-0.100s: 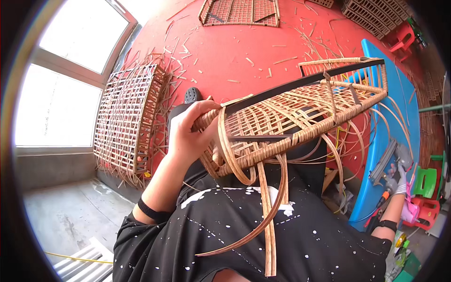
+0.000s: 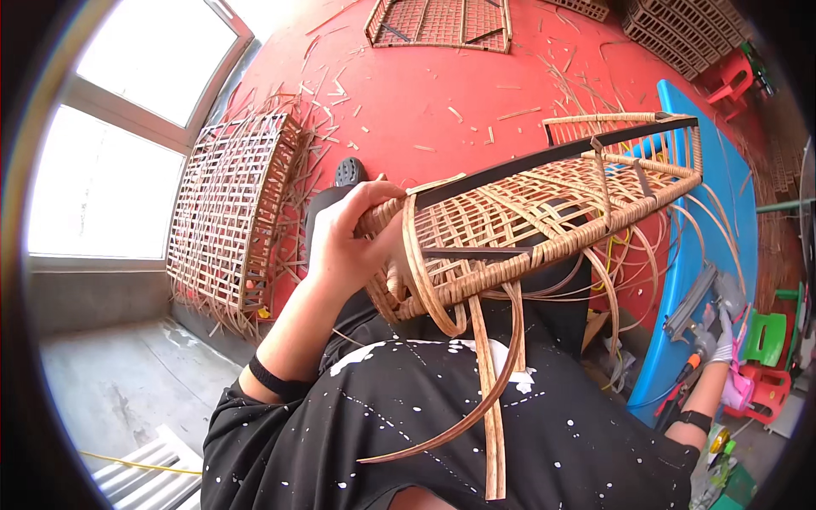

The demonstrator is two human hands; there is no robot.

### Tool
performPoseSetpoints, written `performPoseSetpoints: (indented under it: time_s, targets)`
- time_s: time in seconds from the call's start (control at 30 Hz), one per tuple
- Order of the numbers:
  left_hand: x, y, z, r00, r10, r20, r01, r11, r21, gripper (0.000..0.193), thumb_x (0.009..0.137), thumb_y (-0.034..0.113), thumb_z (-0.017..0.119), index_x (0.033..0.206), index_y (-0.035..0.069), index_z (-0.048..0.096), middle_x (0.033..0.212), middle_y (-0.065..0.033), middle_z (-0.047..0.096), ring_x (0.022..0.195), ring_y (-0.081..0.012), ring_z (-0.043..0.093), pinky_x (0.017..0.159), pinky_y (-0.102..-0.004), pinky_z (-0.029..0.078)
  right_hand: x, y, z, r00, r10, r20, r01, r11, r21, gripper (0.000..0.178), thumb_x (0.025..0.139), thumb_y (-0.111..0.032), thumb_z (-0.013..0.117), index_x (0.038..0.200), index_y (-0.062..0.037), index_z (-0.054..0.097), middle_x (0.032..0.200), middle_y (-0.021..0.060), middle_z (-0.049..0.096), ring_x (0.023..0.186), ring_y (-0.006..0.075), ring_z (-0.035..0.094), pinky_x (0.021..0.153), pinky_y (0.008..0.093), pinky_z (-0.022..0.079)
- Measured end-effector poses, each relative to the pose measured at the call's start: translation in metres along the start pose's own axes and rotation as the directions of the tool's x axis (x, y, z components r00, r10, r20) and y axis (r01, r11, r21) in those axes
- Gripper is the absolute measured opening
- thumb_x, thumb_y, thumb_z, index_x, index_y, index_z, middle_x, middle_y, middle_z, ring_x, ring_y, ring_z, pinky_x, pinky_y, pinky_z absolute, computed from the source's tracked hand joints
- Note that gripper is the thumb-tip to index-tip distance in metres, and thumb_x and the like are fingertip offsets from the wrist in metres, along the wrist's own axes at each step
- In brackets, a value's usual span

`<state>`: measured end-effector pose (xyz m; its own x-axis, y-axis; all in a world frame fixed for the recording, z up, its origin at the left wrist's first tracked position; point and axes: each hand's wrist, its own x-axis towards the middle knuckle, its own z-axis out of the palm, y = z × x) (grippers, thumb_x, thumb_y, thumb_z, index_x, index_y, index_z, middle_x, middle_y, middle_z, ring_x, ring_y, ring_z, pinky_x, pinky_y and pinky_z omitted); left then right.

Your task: Weaving bamboo or rattan strips onto a furniture frame and securing them with a pneumatic staple gun and trimming excess with scissors.

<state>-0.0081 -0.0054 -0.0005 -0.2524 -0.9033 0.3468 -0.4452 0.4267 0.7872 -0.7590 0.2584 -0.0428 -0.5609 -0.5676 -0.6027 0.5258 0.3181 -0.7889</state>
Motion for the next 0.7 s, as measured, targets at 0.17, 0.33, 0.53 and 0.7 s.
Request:
performPoseSetpoints:
  time_s: [0.17, 0.33, 0.53, 0.7]
  targets:
    - [-0.002, 0.004, -0.008, 1.000, 0.031, -0.005, -0.031, 0.998, 0.055, 0.027, 0.085, 0.011, 0.078, 0.107, 0.005, 0.063, 0.087, -0.0084, 0.071, 0.073, -0.0185, 0.069, 0.066, -0.0282, 0.052, -0.014, 0.020, 0.001, 0.983, -0.090, -0.161, 0.098, 0.994, 0.040, 0.037, 0.094, -0.036, 0.074, 0.115, -0.0073, 0.065, 0.071, -0.0036, 0.057, 0.060, 0.0101, 0.054, 0.060, 0.0280, 0.048]
    - [-0.003, 0.001, -0.008, 0.997, 0.079, -0.021, -0.077, 0.994, 0.081, 0.034, 0.082, 0.014, 0.079, 0.108, 0.006, 0.059, 0.084, -0.0098, 0.069, 0.073, -0.0263, 0.070, 0.065, -0.0320, 0.053, -0.080, -0.014, 0.030, 0.898, -0.319, -0.304, 0.366, 0.923, 0.114, 0.025, 0.095, -0.032, 0.072, 0.103, -0.0102, 0.061, 0.073, -0.0041, 0.055, 0.066, 0.0105, 0.055, 0.064, 0.0274, 0.048]
    - [-0.005, 0.001, -0.006, 0.996, 0.069, -0.048, -0.062, 0.988, 0.141, 0.038, 0.082, 0.023, 0.080, 0.108, 0.008, 0.057, 0.084, -0.0089, 0.069, 0.076, -0.0289, 0.069, 0.069, -0.0387, 0.053, -0.182, -0.060, 0.113, 0.699, -0.591, -0.402, 0.693, 0.700, 0.175, 0.016, 0.092, -0.025, 0.073, 0.093, -0.0134, 0.063, 0.073, -0.0025, 0.054, 0.070, 0.0134, 0.055, 0.072, 0.0323, 0.049]
    - [-0.006, 0.003, -0.009, 0.992, 0.103, -0.073, -0.083, 0.968, 0.237, 0.036, 0.082, 0.027, 0.080, 0.104, 0.007, 0.059, 0.080, -0.0087, 0.069, 0.078, -0.0290, 0.070, 0.071, -0.0406, 0.054, -0.236, -0.085, 0.217, 0.354, -0.911, -0.210, 0.933, 0.359, 0.013, 0.016, 0.097, -0.019, 0.068, 0.109, -0.0094, 0.064, 0.083, -0.0009, 0.055, 0.078, 0.0134, 0.053, 0.079, 0.0323, 0.047]
